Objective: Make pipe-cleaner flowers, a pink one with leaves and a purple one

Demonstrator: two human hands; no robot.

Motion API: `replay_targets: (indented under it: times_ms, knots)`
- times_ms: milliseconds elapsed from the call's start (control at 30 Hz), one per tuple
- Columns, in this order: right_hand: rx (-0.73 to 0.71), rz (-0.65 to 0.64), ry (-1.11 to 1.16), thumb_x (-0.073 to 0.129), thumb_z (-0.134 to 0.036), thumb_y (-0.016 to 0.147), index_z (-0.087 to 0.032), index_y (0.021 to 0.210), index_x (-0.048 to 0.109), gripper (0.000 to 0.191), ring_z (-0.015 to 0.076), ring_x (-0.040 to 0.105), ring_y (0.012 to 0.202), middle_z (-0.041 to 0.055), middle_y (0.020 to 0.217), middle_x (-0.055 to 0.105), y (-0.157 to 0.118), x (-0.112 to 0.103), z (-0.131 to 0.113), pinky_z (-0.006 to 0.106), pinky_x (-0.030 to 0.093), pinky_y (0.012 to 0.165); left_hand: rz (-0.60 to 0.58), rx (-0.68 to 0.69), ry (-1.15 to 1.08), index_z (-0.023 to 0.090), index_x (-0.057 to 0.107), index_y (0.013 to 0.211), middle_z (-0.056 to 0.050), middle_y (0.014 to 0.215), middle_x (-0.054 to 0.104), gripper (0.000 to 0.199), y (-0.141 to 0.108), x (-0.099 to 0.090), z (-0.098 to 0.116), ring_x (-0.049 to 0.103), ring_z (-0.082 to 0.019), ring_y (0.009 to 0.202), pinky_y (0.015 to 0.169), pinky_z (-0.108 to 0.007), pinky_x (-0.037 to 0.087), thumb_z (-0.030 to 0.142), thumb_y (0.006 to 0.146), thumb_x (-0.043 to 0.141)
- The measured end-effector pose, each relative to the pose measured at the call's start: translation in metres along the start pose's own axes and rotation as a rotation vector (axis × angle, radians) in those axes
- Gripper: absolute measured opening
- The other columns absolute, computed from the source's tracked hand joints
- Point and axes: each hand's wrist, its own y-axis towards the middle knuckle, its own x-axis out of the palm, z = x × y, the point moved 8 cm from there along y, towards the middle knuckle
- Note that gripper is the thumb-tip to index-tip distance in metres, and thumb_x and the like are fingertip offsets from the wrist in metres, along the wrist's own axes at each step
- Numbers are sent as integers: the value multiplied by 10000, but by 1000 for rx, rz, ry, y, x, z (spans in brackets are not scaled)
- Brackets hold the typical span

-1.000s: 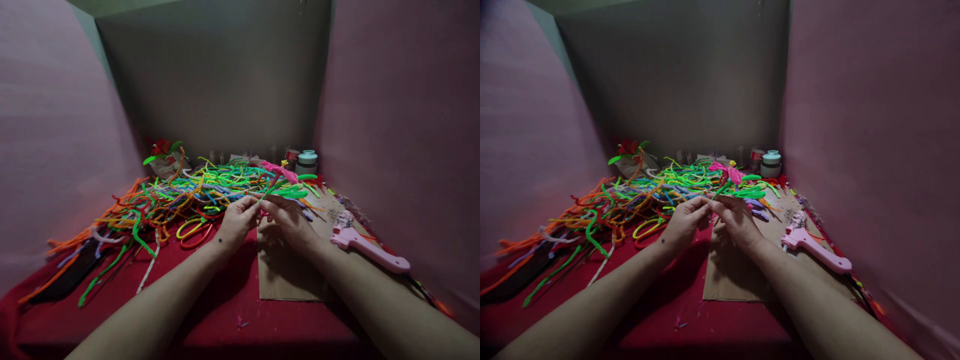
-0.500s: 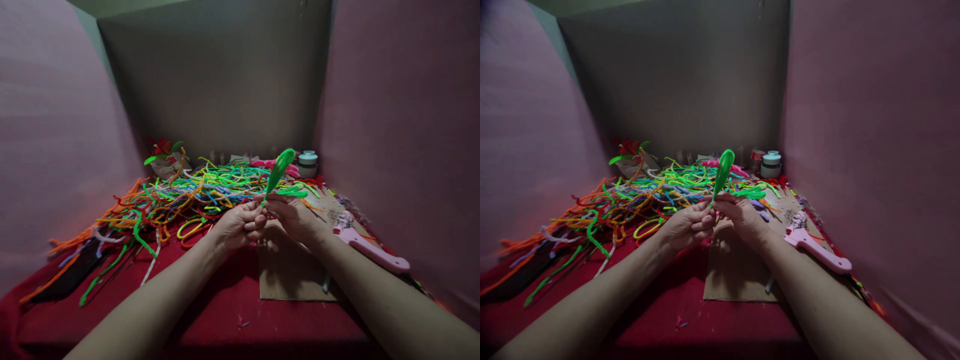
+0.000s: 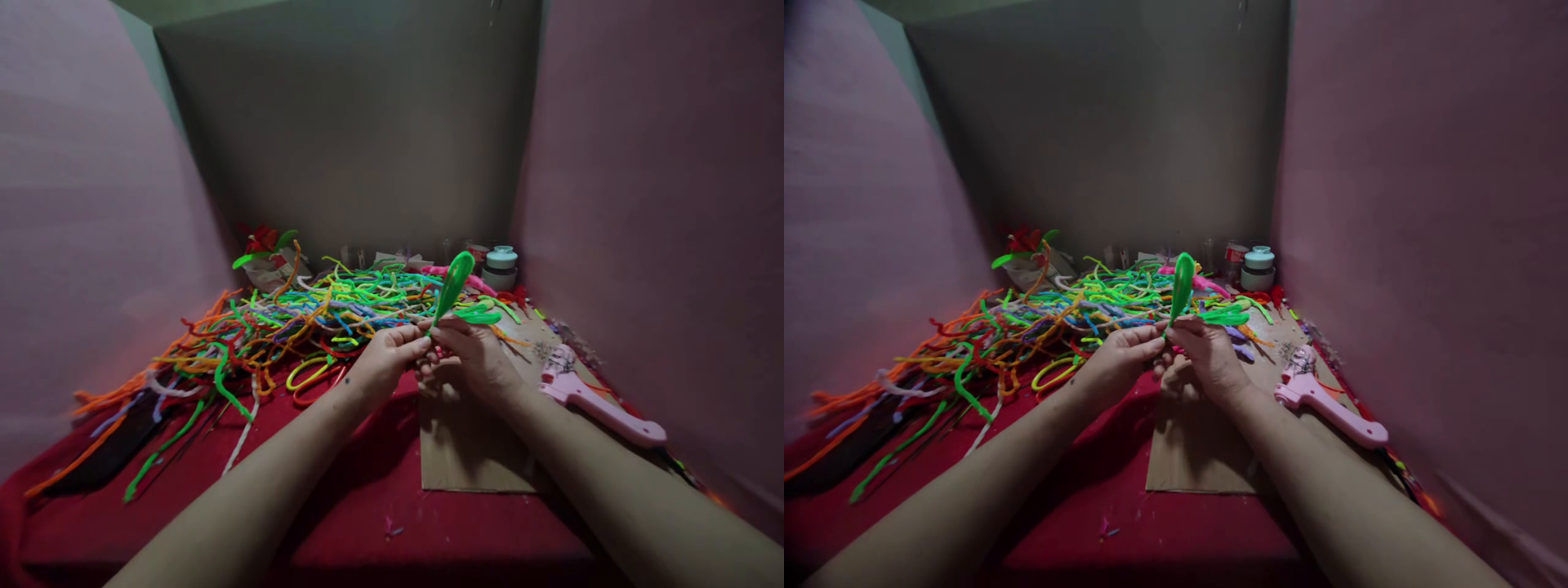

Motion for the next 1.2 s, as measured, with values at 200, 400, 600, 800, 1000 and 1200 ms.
replay_targets:
  times_ms: [200, 400, 600, 800, 1000, 1200]
  knots:
    - [29, 88, 31, 666, -338, 676, -184, 732, 626, 168, 113, 522, 533, -22, 622, 537, -3, -2, 6, 233, 426, 464, 199, 150, 235, 135, 572, 677, 43, 600, 551, 114, -8, 0, 9, 486, -64, 504, 516, -197, 400, 214, 740, 625]
    - [-27, 34, -100, 640, -360, 724, -193, 610, 567, 215, 130, 513, 616, -19, 620, 520, -3, 0, 1, 251, 420, 531, 113, 129, 161, 125, 577, 632, 31, 529, 539, 234, -2, -3, 7, 420, -42, 419, 442, -185, 318, 303, 779, 615]
    - [-83, -104, -169, 613, -403, 780, -196, 698, 668, 230, 131, 517, 643, 1, 679, 601, 3, 4, -5, 289, 428, 660, 54, 37, 1, 110, 588, 658, 18, 543, 552, 249, -1, -4, 3, 401, -22, 404, 407, -166, 252, 326, 746, 674]
    - [-63, -144, -112, 654, -352, 763, -223, 949, 734, 241, 158, 581, 750, 15, 789, 687, 5, 2, -9, 339, 439, 800, -63, -109, -210, 109, 555, 691, 36, 512, 525, 237, -4, 4, 0, 278, 18, 332, 394, -152, 192, 282, 720, 714]
    - [33, -279, 65, 741, -300, 662, -229, 811, 754, 166, 156, 591, 690, -2, 677, 682, 5, 6, 3, 317, 449, 741, -235, -203, -304, 85, 623, 780, 36, 515, 523, 212, -7, 8, -10, 231, 28, 303, 393, -163, 188, 272, 731, 708]
    - [-39, -182, 103, 737, -237, 665, -202, 685, 724, 43, 123, 573, 613, -23, 632, 656, 6, 2, -1, 298, 448, 727, -198, -136, -158, 83, 642, 781, 3, 514, 572, 260, -3, 5, -5, 350, -9, 309, 373, -174, 179, 325, 717, 711]
